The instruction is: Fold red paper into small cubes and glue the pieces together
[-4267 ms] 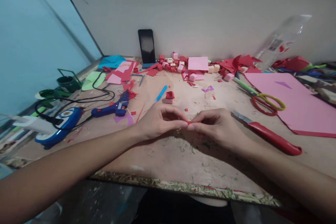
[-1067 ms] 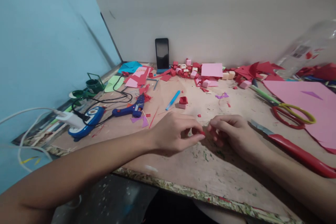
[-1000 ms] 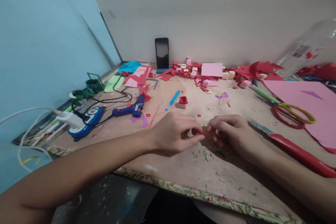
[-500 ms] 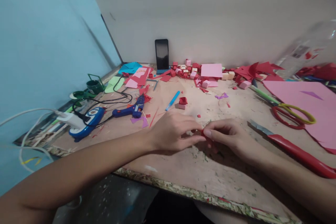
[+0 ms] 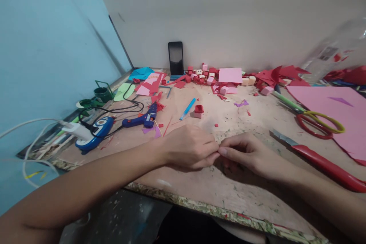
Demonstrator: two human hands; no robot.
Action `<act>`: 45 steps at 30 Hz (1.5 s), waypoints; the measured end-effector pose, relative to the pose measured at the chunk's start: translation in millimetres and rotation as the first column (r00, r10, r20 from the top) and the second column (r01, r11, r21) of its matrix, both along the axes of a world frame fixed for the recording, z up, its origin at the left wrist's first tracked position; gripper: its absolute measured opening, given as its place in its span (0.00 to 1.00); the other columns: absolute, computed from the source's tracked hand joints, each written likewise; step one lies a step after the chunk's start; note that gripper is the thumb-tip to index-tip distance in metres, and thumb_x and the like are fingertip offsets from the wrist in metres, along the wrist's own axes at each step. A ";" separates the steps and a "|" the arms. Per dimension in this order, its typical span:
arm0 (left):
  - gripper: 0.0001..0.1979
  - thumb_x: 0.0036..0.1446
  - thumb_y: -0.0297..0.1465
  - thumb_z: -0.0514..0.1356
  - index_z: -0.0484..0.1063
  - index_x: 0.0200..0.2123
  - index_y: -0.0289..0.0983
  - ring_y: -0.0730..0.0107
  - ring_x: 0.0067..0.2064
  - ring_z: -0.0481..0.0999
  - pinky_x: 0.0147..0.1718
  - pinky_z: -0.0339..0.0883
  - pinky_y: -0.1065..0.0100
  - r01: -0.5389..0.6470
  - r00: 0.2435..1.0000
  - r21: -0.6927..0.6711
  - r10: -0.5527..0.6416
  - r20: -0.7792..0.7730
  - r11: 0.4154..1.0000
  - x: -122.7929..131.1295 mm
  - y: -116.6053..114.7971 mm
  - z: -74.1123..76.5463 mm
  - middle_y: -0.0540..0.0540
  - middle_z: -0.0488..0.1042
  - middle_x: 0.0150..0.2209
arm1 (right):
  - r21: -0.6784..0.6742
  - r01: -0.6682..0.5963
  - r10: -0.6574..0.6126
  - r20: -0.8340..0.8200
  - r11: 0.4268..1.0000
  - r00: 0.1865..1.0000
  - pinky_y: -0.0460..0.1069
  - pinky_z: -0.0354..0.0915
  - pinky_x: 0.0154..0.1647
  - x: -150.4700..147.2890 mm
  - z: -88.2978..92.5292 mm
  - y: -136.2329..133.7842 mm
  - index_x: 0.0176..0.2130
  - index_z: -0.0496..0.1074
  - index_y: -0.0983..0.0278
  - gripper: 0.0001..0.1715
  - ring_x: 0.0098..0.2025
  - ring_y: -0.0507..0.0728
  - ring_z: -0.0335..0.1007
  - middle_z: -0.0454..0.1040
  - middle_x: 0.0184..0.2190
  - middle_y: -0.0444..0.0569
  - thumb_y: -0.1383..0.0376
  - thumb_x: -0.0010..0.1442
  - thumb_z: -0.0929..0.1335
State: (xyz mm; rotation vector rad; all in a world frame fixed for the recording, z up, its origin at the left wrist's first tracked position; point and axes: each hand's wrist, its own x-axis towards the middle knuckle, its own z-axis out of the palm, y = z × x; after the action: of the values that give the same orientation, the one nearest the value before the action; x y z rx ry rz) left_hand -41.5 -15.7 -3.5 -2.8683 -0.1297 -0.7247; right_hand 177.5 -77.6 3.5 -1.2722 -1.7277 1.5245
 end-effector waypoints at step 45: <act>0.08 0.70 0.33 0.64 0.77 0.46 0.35 0.67 0.39 0.82 0.41 0.72 0.66 -0.039 0.971 -0.445 0.138 0.193 0.895 0.1 2.2 -2.3 0.44 0.85 0.39 | 0.073 0.235 -0.232 -0.045 0.969 0.972 0.49 0.60 0.25 -0.6 2.8 4.7 0.32 0.82 0.64 0.28 0.24 0.53 0.64 0.72 0.20 0.47 0.42 0.57 0.75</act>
State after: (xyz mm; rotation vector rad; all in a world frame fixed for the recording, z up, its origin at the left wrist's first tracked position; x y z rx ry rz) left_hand -41.4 -13.4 -5.8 -3.1565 -0.5155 -1.1213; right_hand 176.9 -72.9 6.3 -1.3465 -1.5377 1.3242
